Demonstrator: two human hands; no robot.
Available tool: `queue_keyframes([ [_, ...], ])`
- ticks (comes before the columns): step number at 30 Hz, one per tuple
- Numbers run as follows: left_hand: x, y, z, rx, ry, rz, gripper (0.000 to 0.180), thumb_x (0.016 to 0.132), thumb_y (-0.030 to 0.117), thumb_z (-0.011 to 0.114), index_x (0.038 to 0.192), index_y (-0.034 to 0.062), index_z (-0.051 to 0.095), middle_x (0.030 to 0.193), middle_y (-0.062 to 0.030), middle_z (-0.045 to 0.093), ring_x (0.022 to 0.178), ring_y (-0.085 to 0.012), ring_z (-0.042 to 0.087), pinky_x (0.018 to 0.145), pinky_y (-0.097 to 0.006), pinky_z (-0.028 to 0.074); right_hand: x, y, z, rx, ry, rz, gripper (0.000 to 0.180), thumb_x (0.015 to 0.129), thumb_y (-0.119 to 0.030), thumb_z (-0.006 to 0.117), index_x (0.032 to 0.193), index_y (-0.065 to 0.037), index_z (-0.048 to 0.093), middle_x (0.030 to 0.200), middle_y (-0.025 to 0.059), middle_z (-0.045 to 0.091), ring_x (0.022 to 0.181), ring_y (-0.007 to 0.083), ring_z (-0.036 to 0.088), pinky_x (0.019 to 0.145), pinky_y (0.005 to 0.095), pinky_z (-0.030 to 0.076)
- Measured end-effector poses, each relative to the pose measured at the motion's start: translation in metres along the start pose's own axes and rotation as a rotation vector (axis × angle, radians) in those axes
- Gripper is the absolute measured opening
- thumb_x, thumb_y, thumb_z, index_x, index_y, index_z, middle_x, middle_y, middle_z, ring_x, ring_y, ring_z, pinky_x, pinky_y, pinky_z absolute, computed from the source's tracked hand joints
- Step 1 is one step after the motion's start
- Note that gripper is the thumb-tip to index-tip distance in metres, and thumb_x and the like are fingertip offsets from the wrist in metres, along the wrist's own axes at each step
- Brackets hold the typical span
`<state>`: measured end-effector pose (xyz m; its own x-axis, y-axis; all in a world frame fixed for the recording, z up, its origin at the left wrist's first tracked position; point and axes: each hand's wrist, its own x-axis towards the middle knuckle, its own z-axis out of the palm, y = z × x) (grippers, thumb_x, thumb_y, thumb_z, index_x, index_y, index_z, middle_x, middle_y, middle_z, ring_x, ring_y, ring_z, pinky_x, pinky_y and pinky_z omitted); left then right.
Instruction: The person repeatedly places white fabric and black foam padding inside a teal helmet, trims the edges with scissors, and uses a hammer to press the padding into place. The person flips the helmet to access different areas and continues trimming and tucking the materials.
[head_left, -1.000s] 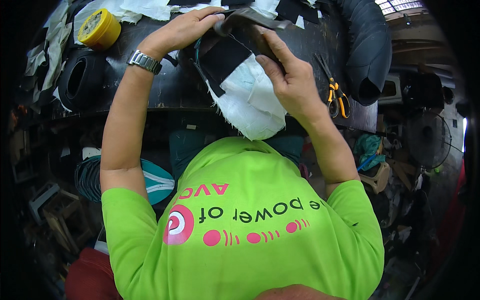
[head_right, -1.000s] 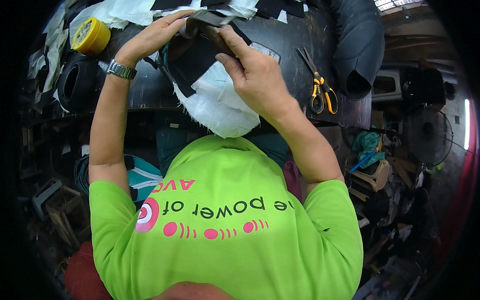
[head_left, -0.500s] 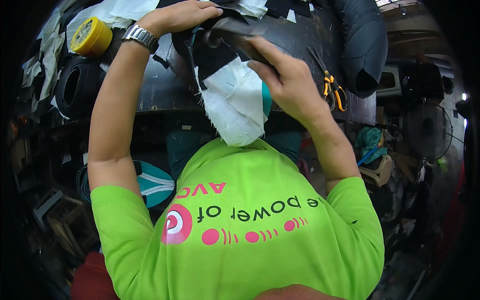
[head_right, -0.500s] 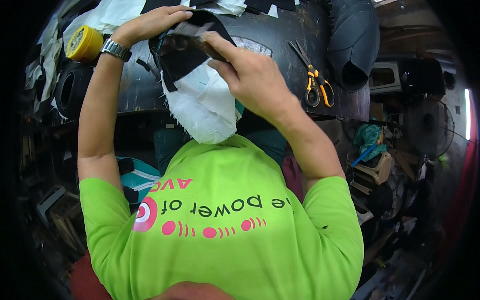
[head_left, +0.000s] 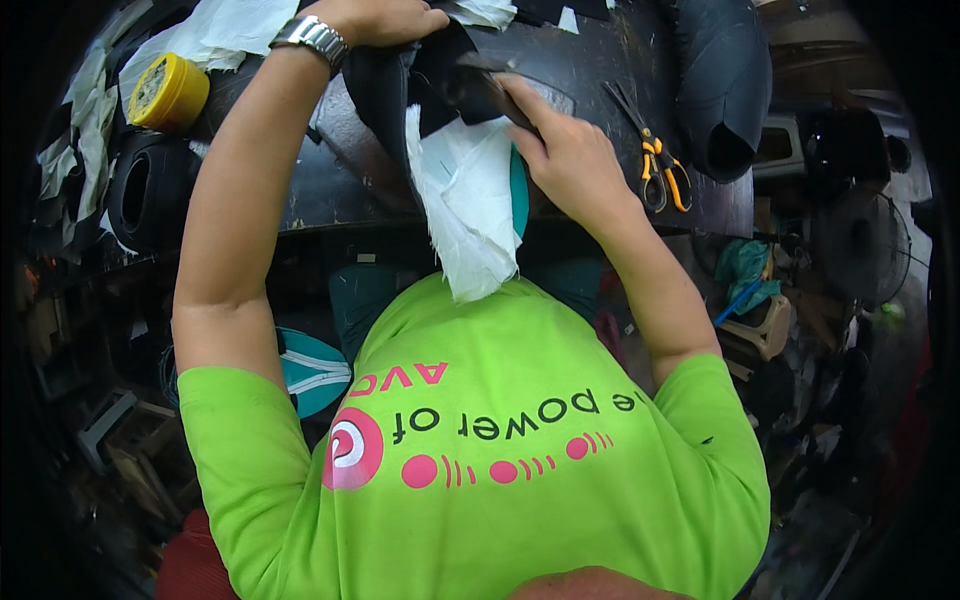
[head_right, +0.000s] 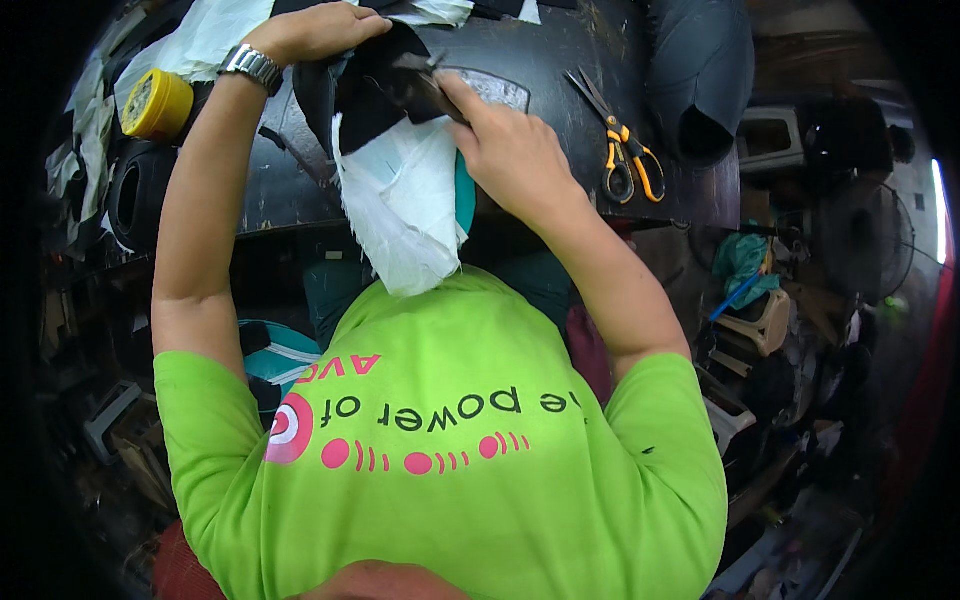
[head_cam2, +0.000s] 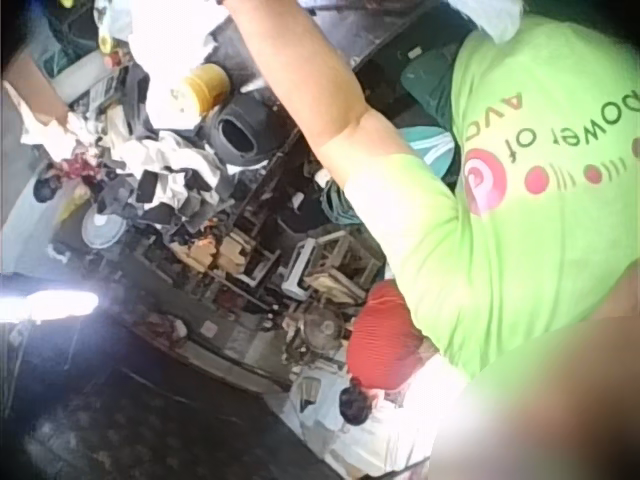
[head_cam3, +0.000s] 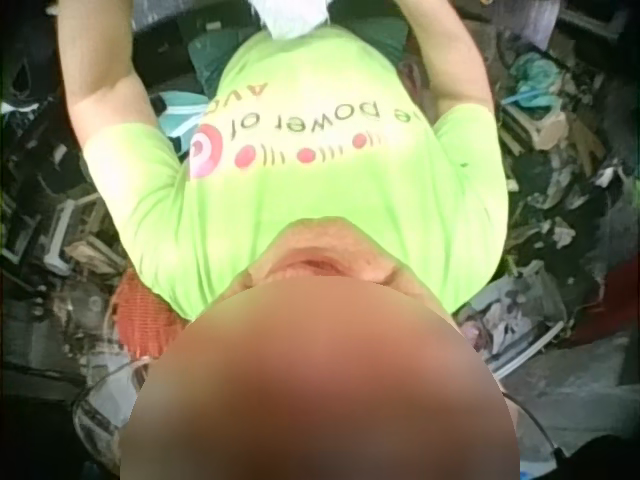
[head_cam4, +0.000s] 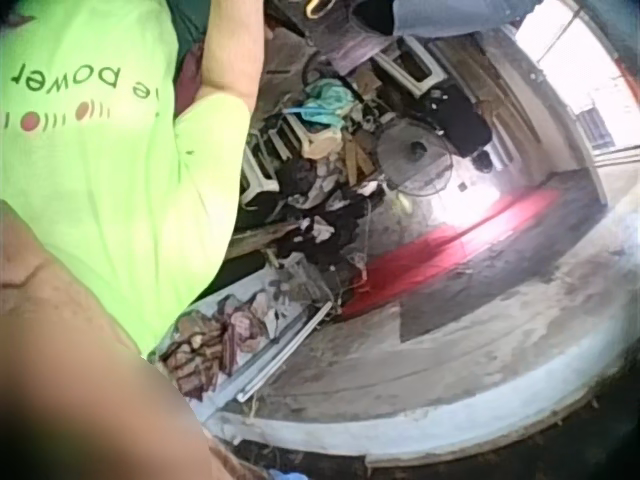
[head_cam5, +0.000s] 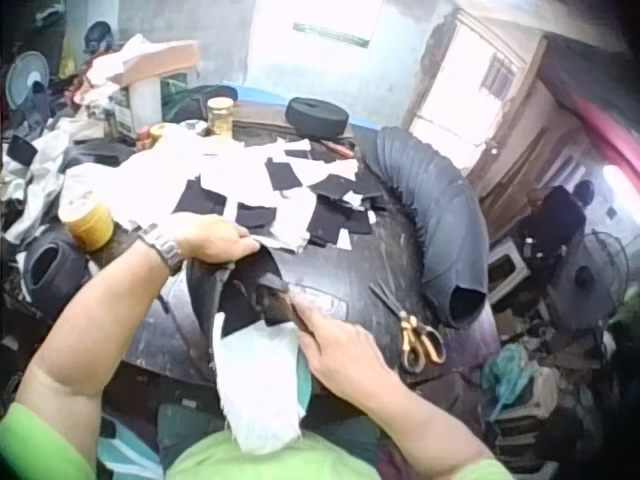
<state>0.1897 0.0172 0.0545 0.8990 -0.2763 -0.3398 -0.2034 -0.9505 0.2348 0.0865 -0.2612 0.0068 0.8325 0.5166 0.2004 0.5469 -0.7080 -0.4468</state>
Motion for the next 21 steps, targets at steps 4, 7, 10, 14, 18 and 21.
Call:
queue_keyframes([
  [4, 0.019, -0.009, 0.007, -0.008, -0.040, 0.000, 0.056, 0.107, 0.049, 0.041, 0.137, 0.0069, 0.064, 0.136, -0.0200, 0.066, 0.125, -0.0353, 0.063, 0.111, -0.041, 0.045, 0.034, -0.002, 0.009, -0.062, 0.073, -0.013, 0.050, 0.098, -0.027, 0.063, 0.146, -0.024, 0.049, 0.092, 0.0224, 0.073, 0.086, 0.0445, 0.070, 0.077, 0.0542, 0.056],
  [7, 0.027, -0.021, 0.020, -0.001, 0.062, 0.017, 0.056, 0.107, 0.050, 0.040, 0.133, 0.0075, 0.068, 0.131, -0.0213, 0.068, 0.117, -0.0375, 0.066, 0.108, -0.042, 0.047, 0.035, 0.000, 0.009, -0.016, 0.068, 0.061, 0.052, 0.098, -0.028, 0.064, 0.147, -0.025, 0.050, 0.101, 0.0247, 0.072, 0.093, 0.0461, 0.069, 0.082, 0.0521, 0.055],
  [10, 0.031, -0.035, 0.028, -0.019, 0.148, 0.042, 0.056, 0.108, 0.048, 0.039, 0.130, 0.0071, 0.069, 0.130, -0.0219, 0.069, 0.115, -0.0377, 0.067, 0.107, -0.043, 0.047, 0.006, 0.008, 0.005, 0.007, 0.074, 0.093, 0.052, 0.098, -0.027, 0.063, 0.148, -0.024, 0.049, 0.097, 0.0242, 0.072, 0.091, 0.0457, 0.069, 0.080, 0.0521, 0.055],
  [14, 0.034, -0.046, 0.030, -0.101, 0.174, 0.036, 0.057, 0.107, 0.049, 0.040, 0.131, 0.0067, 0.069, 0.134, -0.0213, 0.067, 0.119, -0.0371, 0.065, 0.109, -0.042, 0.045, -0.045, 0.012, -0.013, 0.039, 0.059, 0.171, 0.052, 0.098, -0.025, 0.064, 0.148, -0.024, 0.052, 0.094, 0.0238, 0.072, 0.089, 0.0446, 0.070, 0.079, 0.0508, 0.055],
  [18, 0.026, -0.055, 0.033, -0.120, 0.207, 0.046, 0.061, 0.106, 0.054, 0.041, 0.139, 0.0075, 0.064, 0.139, -0.0201, 0.064, 0.128, -0.0369, 0.061, 0.113, -0.040, 0.043, -0.054, 0.005, -0.053, 0.209, 0.044, 0.193, 0.050, 0.095, -0.018, 0.071, 0.144, -0.017, 0.061, 0.104, 0.0206, 0.075, 0.085, 0.0371, 0.074, 0.081, 0.0404, 0.057],
  [21, 0.014, -0.061, 0.038, -0.143, 0.254, 0.056, 0.063, 0.106, 0.056, 0.042, 0.143, 0.0091, 0.061, 0.142, -0.0190, 0.062, 0.132, -0.0363, 0.058, 0.115, -0.039, 0.041, -0.045, -0.013, -0.060, 0.557, 0.247, 0.016, 0.054, 0.096, 0.003, 0.066, 0.149, -0.004, 0.054, 0.142, 0.0106, 0.065, 0.125, 0.0159, 0.062, 0.108, 0.0296, 0.046],
])
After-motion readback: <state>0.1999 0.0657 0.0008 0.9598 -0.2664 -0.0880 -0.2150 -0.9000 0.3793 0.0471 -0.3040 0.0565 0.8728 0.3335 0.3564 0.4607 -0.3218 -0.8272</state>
